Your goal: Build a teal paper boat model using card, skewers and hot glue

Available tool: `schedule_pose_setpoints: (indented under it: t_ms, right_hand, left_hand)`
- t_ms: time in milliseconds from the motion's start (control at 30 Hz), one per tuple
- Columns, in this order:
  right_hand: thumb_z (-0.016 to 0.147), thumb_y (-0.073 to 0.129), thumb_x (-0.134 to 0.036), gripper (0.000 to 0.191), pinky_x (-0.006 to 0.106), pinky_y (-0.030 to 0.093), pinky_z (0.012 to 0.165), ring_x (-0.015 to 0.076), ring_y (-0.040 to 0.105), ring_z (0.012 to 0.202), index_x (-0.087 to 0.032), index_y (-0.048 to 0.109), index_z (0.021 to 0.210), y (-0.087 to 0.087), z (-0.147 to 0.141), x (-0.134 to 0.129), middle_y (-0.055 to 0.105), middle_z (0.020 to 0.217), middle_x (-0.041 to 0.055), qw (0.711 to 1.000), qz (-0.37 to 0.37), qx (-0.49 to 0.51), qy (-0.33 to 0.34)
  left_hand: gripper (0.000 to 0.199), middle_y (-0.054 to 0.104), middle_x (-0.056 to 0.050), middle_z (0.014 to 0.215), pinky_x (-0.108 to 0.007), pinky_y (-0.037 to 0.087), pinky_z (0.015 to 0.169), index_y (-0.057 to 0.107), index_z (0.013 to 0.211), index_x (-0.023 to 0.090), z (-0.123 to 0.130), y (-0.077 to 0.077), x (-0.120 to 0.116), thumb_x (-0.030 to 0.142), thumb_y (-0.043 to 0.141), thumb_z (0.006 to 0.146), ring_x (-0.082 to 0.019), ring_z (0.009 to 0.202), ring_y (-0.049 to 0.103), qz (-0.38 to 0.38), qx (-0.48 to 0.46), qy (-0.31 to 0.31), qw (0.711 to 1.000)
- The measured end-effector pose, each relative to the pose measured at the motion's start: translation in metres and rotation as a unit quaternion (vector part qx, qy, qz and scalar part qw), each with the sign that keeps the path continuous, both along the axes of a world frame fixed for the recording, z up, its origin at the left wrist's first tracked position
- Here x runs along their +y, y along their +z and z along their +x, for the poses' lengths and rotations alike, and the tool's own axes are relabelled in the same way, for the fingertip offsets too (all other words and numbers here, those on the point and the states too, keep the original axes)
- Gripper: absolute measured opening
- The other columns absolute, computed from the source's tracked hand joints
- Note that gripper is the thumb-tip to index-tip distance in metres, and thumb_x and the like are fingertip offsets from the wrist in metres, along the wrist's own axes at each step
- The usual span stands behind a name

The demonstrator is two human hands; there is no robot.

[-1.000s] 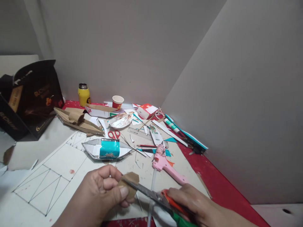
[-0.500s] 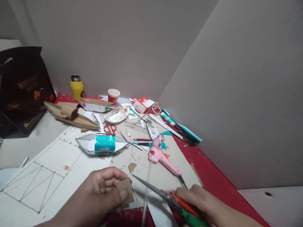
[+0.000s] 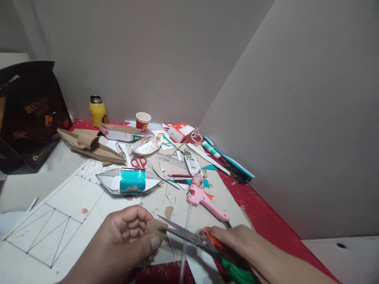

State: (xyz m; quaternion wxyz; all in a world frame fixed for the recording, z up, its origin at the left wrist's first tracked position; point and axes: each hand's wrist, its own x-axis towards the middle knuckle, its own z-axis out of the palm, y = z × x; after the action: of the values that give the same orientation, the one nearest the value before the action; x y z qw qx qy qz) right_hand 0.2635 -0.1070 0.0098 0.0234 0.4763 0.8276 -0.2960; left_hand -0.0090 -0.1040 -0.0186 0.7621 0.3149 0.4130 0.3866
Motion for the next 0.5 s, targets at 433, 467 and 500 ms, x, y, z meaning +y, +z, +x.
schedule_pose_setpoints:
  t_ms: [433,467,500]
  right_hand:
    - [0.078,0.062,-0.037,0.034,0.028,0.051,0.063,0.0203,0.061,0.069,-0.018,0.065,0.105,-0.009,-0.002,-0.004,0.065,0.077,0.0086,0.995,0.089,0.013,0.04]
    - [0.078,0.062,-0.036,0.031,0.028,0.051,0.062,0.0197,0.061,0.068,-0.018,0.065,0.103,-0.009,-0.001,-0.004,0.065,0.076,0.0081,0.995,0.091,0.013,0.042]
    - [0.079,0.062,-0.035,0.029,0.027,0.051,0.062,0.0193,0.061,0.068,-0.018,0.065,0.102,-0.01,-0.001,-0.005,0.065,0.076,0.0078,0.995,0.092,0.012,0.043]
  left_hand:
    - [0.027,0.056,0.003,0.057,-0.017,0.028,0.051,0.069,0.072,0.014,-0.001,-0.003,-0.003,0.033,0.086,0.061,-0.005,0.052,0.042,-0.044,0.01,-0.01,0.999]
    - [0.027,0.055,0.003,0.056,-0.018,0.028,0.051,0.069,0.072,0.014,-0.002,-0.004,-0.003,0.033,0.085,0.062,-0.005,0.051,0.041,-0.043,0.011,-0.011,0.999]
    - [0.026,0.054,0.003,0.055,-0.018,0.027,0.05,0.07,0.071,0.014,-0.002,-0.005,-0.003,0.033,0.085,0.062,-0.005,0.051,0.04,-0.04,0.012,-0.014,0.999]
